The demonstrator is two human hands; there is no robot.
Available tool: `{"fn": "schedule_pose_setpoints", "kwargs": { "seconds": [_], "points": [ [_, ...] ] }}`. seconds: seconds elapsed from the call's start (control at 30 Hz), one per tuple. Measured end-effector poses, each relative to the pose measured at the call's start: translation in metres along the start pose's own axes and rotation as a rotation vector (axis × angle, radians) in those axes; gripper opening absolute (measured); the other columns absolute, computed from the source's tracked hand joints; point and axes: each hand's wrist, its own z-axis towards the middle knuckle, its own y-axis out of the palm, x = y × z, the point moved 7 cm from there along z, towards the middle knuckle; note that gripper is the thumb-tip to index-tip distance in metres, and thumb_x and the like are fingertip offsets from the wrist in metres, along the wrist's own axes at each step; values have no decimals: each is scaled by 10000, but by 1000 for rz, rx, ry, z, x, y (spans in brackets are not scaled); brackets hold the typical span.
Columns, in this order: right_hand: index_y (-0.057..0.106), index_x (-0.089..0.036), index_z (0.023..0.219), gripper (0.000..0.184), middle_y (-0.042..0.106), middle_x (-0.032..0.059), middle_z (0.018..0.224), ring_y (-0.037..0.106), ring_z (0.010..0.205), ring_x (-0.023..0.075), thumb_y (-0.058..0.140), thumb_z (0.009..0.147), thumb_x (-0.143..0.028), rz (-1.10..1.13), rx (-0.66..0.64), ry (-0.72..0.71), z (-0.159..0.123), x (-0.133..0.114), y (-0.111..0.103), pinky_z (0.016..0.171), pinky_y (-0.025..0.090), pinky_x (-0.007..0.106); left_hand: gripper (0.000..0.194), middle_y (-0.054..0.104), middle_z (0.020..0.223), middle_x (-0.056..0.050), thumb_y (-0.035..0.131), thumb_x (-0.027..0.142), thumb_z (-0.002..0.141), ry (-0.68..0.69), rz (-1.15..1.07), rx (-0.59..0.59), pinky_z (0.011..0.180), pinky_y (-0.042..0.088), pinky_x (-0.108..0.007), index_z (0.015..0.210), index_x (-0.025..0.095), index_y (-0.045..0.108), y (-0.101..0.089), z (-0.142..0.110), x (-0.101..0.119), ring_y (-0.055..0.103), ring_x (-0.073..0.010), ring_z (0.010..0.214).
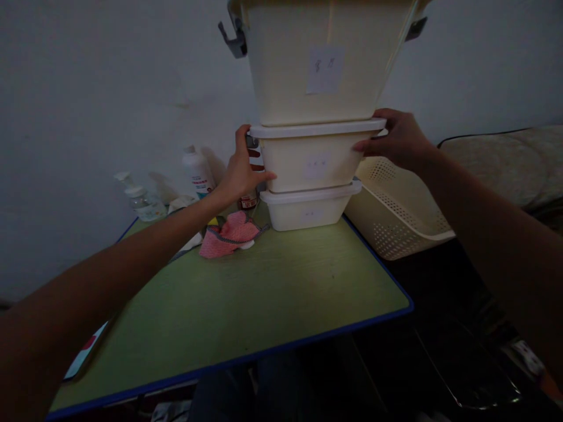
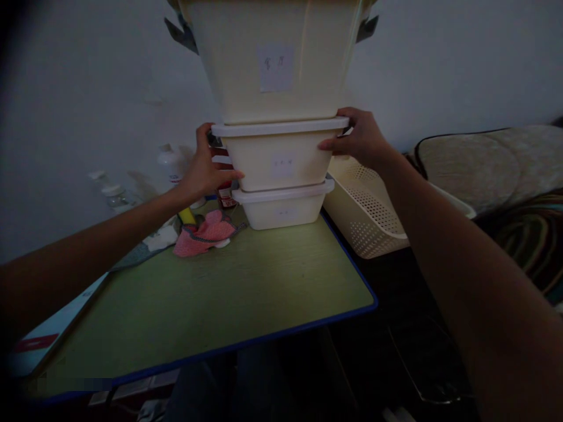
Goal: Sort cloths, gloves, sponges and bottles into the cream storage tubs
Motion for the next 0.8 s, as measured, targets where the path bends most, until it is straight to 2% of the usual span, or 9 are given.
{"fn": "schedule_pose_setpoints", "kwargs": {
  "seconds": [0.1, 0.2, 0.37, 0.5, 0.6, 0.8],
  "points": [
    [615, -170, 796, 396, 582, -1, 686, 531, 602, 130, 837, 471, -127, 19, -10, -3, 9, 4, 4, 680, 559, 411, 947, 522, 1217, 5, 772, 284, 667, 15, 56, -6, 961, 411, -374, 1359, 294, 126, -1, 9, -2, 417, -284, 1233],
    [607, -170, 801, 383, 609, 13, 733, 563, 676, 157, 822, 489, -112, 38, -19, 1, 17, 9, 7, 706, 559, 408, 1023, 472, 1274, -10, 828, 279, 592, 32, 137, 33, 953, 412, -384, 1355, 292, 147, -5, 20, -6, 416, -299, 1225],
    [596, -190, 788, 406, 651, 20, 813, 595, 778, 192, 840, 467, -138, 42, -8, 9, 30, 19, 9, 734, 575, 408, 1000, 467, 1303, 26, 815, 359, 602, 57, 178, 28, 968, 386, -388, 1349, 327, 152, -7, 32, -12, 380, -308, 1247],
    [592, -236, 772, 430, 656, -1, 842, 599, 813, 194, 872, 447, -205, 69, -43, -4, 39, 26, 12, 770, 589, 417, 1097, 458, 1314, -35, 843, 395, 538, 49, 277, 58, 922, 417, -381, 1370, 309, 134, -9, 38, -13, 441, -306, 1200],
    [577, -208, 718, 418, 644, 10, 831, 588, 789, 185, 880, 431, -200, 88, -48, 20, 46, 30, 13, 805, 579, 444, 1122, 474, 1290, -60, 838, 415, 535, 56, 298, 79, 896, 431, -384, 1390, 274, 125, -9, 44, -15, 465, -314, 1169],
    [565, -200, 742, 380, 614, 4, 791, 570, 786, 176, 848, 495, -143, 72, -47, 38, 58, 37, 17, 833, 552, 480, 1094, 501, 1293, 11, 797, 421, 583, 28, 295, 35, 930, 391, -383, 1389, 339, 62, -8, 57, -24, 403, -317, 1239]
  ]
}}
